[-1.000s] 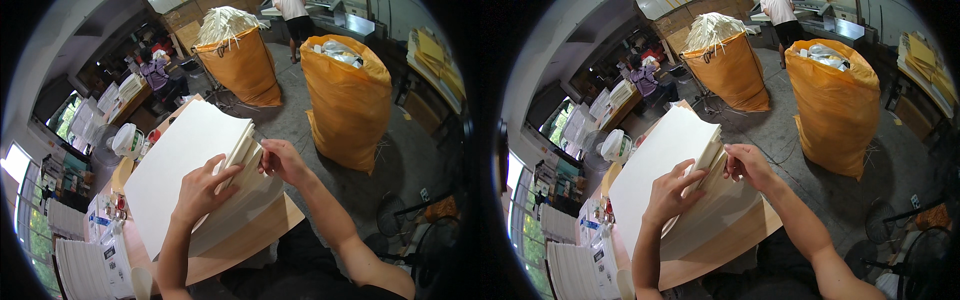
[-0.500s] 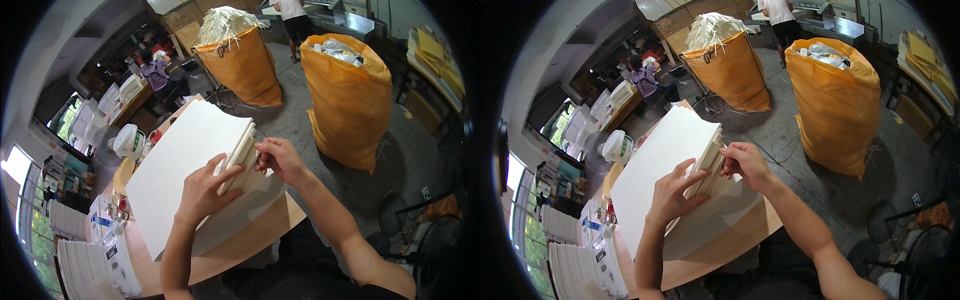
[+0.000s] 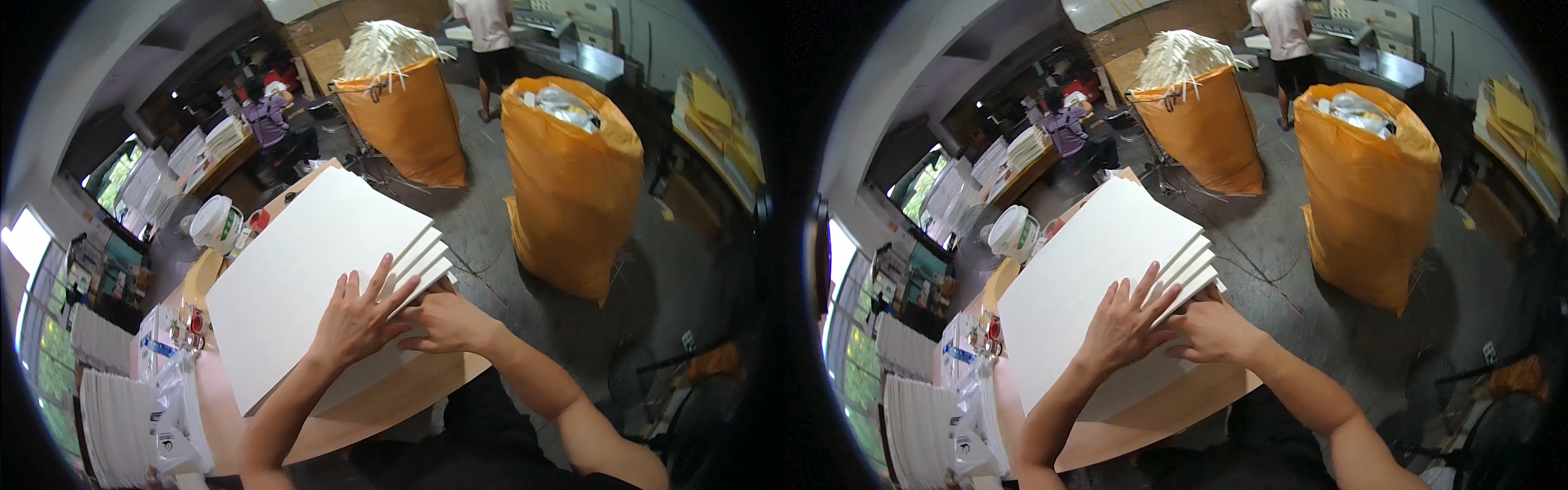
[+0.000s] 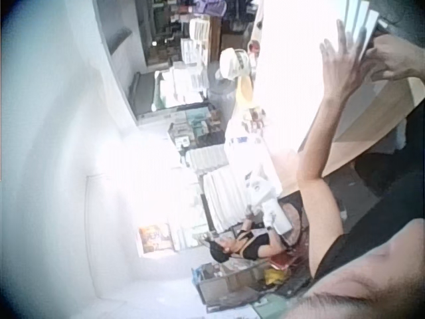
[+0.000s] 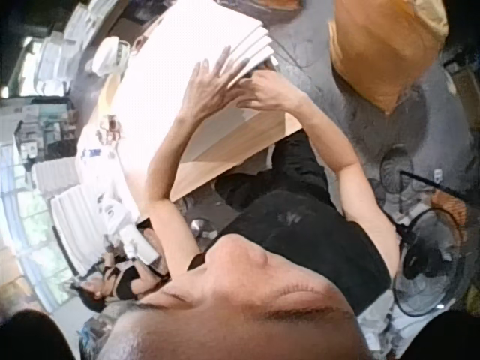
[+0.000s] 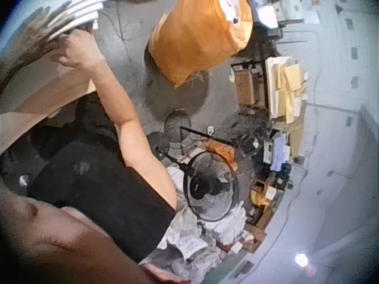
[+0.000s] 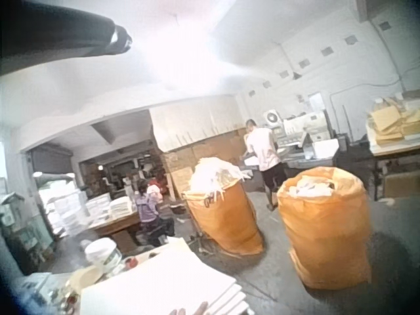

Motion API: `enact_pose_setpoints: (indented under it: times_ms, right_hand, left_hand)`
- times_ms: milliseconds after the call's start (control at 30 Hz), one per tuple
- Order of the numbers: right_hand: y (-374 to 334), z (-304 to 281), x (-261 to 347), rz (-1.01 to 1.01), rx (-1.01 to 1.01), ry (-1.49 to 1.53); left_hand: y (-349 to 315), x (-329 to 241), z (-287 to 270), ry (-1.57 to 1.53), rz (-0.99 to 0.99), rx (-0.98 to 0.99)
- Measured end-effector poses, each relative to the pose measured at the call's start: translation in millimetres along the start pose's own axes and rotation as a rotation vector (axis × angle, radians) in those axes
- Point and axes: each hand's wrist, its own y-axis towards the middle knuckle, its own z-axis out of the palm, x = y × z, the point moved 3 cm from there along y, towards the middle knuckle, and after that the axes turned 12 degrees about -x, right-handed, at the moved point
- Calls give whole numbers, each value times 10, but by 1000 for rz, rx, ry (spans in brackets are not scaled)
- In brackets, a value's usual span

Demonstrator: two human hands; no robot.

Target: The person picks up and organizes stacks of white cardboard sheets on a table, aligning their edges and placing them on top of other stacks.

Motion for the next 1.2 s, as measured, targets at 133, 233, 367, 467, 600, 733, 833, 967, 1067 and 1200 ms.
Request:
enact_pose_setpoints:
  times_ms: [133,233,367,467,600,733,833,967,1067,1200]
  right_hand:
    - [-60,8,-19,-60,-349,153]
    - [45,-55,59,129,-74,291]
    - [6,37,87,84,-201,232]
    - [-39,111,119,54,-252,44]
    - [-82,396,-10,2,-395,-139]
    - [-12,408,47,-114,-518,-103]
    - [-117,520,-140,-57,-481,-35]
    - [-92,455,-146,-23,-329,52]
    - [-64,372,-57,125,-162,244]
    - [-2,134,135,-1,-124,192]
  left_hand:
    - [-240,-31,-34,22,-236,-18]
    - [-861,57,-29,206,-375,-93]
    - [-2061,248,-435,307,-732,-181]
    - [-2782,463,-687,400,-764,-324]
    - [-2724,391,-878,368,-681,-357]
    - [-2598,-428,-1051,236,-646,-339]
    - [-2586,-775,-1247,211,-806,-414]
    - [-3455,-904,-596,-223,-1543,-842]
    - [-3539,-791,-146,-1646,-1788,-1082]
    - [-2867,-541,-337,-1931,-1599,-854]
